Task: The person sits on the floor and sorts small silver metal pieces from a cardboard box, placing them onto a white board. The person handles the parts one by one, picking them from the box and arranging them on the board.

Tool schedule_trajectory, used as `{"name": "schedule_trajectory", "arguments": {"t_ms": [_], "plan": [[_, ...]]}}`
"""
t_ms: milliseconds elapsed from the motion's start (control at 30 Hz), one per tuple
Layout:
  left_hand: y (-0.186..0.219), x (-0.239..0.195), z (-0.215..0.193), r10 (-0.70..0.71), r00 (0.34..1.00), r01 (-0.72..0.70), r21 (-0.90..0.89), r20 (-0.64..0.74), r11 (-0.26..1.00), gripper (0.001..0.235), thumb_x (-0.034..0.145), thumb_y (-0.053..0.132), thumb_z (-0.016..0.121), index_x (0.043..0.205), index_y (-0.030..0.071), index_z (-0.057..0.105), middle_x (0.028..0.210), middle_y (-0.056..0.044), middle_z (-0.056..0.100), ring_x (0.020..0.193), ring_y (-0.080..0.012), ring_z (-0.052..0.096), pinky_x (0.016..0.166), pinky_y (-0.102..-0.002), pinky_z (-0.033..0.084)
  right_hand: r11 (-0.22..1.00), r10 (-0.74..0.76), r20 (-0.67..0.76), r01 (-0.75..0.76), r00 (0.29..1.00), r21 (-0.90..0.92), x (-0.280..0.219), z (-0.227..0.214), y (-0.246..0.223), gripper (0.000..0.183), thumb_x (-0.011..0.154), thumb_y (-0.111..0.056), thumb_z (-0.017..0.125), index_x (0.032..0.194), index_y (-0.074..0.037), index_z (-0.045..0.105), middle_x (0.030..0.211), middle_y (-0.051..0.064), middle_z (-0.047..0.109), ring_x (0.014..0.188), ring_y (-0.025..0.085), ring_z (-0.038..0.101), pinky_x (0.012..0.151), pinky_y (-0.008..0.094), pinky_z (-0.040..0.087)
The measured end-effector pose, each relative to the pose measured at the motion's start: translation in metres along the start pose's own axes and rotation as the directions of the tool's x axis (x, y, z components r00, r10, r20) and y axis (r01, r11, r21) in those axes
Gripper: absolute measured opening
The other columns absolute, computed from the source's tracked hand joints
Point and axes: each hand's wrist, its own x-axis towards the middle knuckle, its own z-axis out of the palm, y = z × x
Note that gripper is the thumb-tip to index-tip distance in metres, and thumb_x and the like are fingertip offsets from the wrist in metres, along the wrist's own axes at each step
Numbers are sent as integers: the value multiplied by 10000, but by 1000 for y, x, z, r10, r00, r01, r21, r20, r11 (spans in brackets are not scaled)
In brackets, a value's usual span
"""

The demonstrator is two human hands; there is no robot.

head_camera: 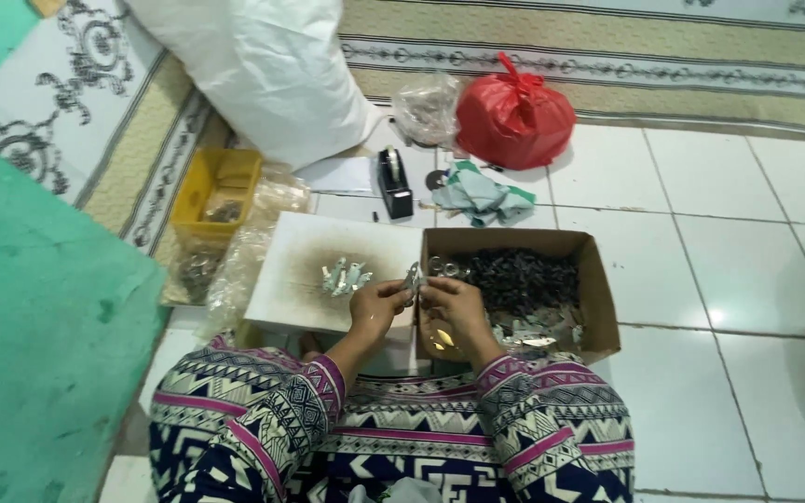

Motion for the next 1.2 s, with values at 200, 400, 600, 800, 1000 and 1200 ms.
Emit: {"name": "schedule_trajectory", "arguments": {"t_ms": [200, 400, 600, 800, 1000, 1200], "plan": [[-2, -8, -59, -8, 999, 4, -85, -49, 996, 455, 786, 20, 873, 1207, -50, 718, 1066, -320, 732, 880, -363, 760, 752, -387, 653, 996, 76, 130, -68, 989, -66, -6, 69, 11, 334, 791, -173, 893, 1060, -37, 748, 852, 107, 761, 785, 205, 763, 722, 307, 633], [-32, 35, -79, 31, 986, -20, 68, -167, 998, 251, 883, 153, 770, 1111, 47, 781, 884, -181, 767, 736, -262, 769, 613, -364, 660, 998, 67, 116, -65, 991, -21, 14, 99, 27, 303, 821, -114, 841, 1082, -16, 722, 838, 110, 730, 730, 193, 742, 652, 303, 634], [-24, 43, -99, 210, 969, -115, 511, -132, 852, 239, 921, 366, 671, 993, 198, 825, 873, -94, 784, 912, -320, 756, 784, -418, 583, 971, 26, 131, 6, 991, -238, 0, 122, -3, 367, 871, -156, 836, 1187, -3, 727, 935, 193, 772, 804, 261, 780, 666, 362, 645], [36, -1, -107, 208, 957, -12, 687, -204, 727, 315, 978, 319, 568, 1050, 123, 804, 888, -120, 782, 865, -329, 761, 745, -428, 589, 877, -37, 142, 100, 989, -469, 4, 85, -13, 409, 841, -103, 818, 1228, -15, 722, 994, 214, 763, 855, 296, 774, 705, 391, 651], [32, 5, -96, 258, 955, -79, 720, -143, 690, 316, 986, 295, 608, 1172, 95, 767, 1017, -128, 784, 917, -315, 760, 801, -453, 595, 818, -96, 62, 115, 993, -564, 3, -4, -58, 424, 844, -47, 804, 1250, 28, 707, 1097, 312, 723, 954, 396, 739, 803, 495, 620], [2, 17, -56, 529, 826, -506, 670, 194, 543, 268, 926, 248, 676, 1162, 153, 757, 985, -107, 773, 881, -285, 761, 788, -421, 611, 803, -208, -185, 59, 960, -593, -19, -140, -104, 431, 874, -56, 790, 1277, 51, 681, 1184, 355, 670, 1051, 467, 679, 847, 518, 574]]}}
